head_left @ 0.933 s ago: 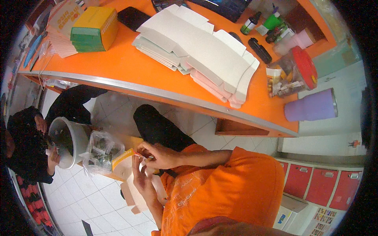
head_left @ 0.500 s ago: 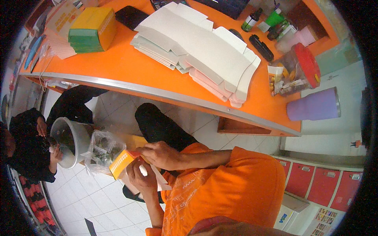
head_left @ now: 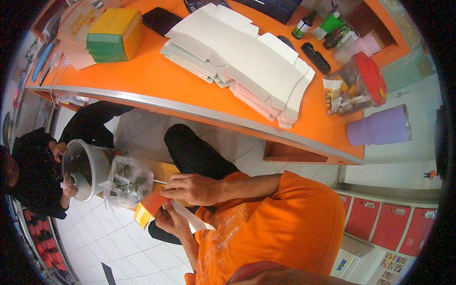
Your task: The person sits on the floor and assembles small, flat-packed cardboard boxes by folding the flaps and tucking them into slots. They repeatedly pick up a new flat box, fold it into a cube shape, and place the finished box on the counter.
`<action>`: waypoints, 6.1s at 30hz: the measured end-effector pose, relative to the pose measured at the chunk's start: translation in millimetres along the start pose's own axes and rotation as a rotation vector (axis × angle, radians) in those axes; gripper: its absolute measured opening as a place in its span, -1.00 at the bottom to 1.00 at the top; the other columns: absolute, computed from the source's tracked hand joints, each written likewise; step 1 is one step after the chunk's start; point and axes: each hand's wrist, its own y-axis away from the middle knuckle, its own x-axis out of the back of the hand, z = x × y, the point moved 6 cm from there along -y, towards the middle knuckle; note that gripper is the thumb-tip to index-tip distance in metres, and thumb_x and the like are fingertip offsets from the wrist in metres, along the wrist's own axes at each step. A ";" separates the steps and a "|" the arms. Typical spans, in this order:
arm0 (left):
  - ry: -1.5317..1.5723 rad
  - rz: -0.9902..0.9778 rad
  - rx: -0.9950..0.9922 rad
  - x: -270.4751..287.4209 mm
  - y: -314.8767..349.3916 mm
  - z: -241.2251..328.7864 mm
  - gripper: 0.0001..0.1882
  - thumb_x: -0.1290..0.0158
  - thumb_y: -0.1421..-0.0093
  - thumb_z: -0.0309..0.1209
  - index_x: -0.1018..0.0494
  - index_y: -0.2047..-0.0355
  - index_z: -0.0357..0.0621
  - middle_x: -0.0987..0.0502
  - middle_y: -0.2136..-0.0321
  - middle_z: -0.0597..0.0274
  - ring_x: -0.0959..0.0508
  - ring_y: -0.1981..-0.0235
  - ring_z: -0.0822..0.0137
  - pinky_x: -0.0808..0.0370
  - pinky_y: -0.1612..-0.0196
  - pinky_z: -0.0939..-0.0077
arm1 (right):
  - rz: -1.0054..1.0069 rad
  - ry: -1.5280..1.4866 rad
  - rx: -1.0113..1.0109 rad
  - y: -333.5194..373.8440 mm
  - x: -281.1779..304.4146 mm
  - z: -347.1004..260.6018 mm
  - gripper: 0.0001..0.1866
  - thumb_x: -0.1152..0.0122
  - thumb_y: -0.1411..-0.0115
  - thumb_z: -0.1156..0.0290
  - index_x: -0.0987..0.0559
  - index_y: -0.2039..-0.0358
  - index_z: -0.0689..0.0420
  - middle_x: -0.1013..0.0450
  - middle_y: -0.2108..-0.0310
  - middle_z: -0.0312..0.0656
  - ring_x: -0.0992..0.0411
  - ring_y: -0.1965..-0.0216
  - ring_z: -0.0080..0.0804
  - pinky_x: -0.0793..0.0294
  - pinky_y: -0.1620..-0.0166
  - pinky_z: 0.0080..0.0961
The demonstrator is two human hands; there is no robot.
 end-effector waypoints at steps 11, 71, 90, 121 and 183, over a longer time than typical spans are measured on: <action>0.093 0.017 -0.082 -9.4 -0.9 30.7 -0.78 -0.07 -0.34 -0.35 -0.44 0.36 -0.28 -0.49 0.41 0.26 -0.45 0.35 0.43 -0.40 0.23 0.56 | 0.057 -0.237 -0.159 -7.2 5.1 7.9 -0.79 -0.36 -0.05 0.48 -0.62 0.28 0.22 -0.56 0.39 -0.13 -0.53 0.35 -0.23 -0.53 0.33 -0.36; -0.205 -0.612 -0.009 -23.0 75.8 12.6 -0.84 -0.27 -0.05 -0.54 -0.53 0.36 -0.31 -0.61 0.37 -0.01 -0.65 0.38 0.22 -0.57 0.30 0.42 | -0.474 -0.292 -0.763 105.4 -40.0 47.4 -0.61 -0.19 -0.11 0.50 -0.50 0.00 0.16 -0.55 0.22 0.13 -0.54 0.17 0.07 -0.49 0.16 -0.06; 0.405 -0.408 0.874 -8.4 109.0 -59.0 -0.70 -0.07 -0.34 -0.24 -0.53 0.31 -0.28 -0.54 0.48 0.36 -0.43 0.49 0.62 -0.39 0.43 0.69 | -0.429 -0.396 -0.819 98.0 -19.5 21.8 -0.79 -0.20 -0.18 0.41 -0.56 0.19 0.22 -0.57 0.38 0.06 -0.57 0.35 -0.01 -0.50 0.27 -0.20; 0.648 -0.368 0.848 -13.6 102.6 -68.1 -0.81 -0.08 -0.25 -0.62 -0.45 0.13 -0.25 -0.58 0.27 0.26 -0.56 0.28 0.51 -0.55 0.16 0.62 | -0.331 -0.532 -0.871 100.7 -38.7 19.3 -0.85 -0.40 -0.05 0.42 -0.62 0.50 0.23 -0.58 0.52 -0.07 -0.58 0.45 -0.34 -0.52 0.34 -0.45; 0.409 -0.111 0.348 -13.5 36.3 8.0 -0.82 -0.06 -0.34 -0.42 -0.50 0.22 -0.32 -0.56 0.33 0.30 -0.47 0.30 0.55 -0.39 0.19 0.67 | -0.224 -0.282 -0.639 18.8 14.3 11.6 -0.86 -0.34 -0.12 0.39 -0.67 0.38 0.20 -0.53 0.48 -0.07 -0.52 0.48 -0.21 -0.47 0.40 -0.40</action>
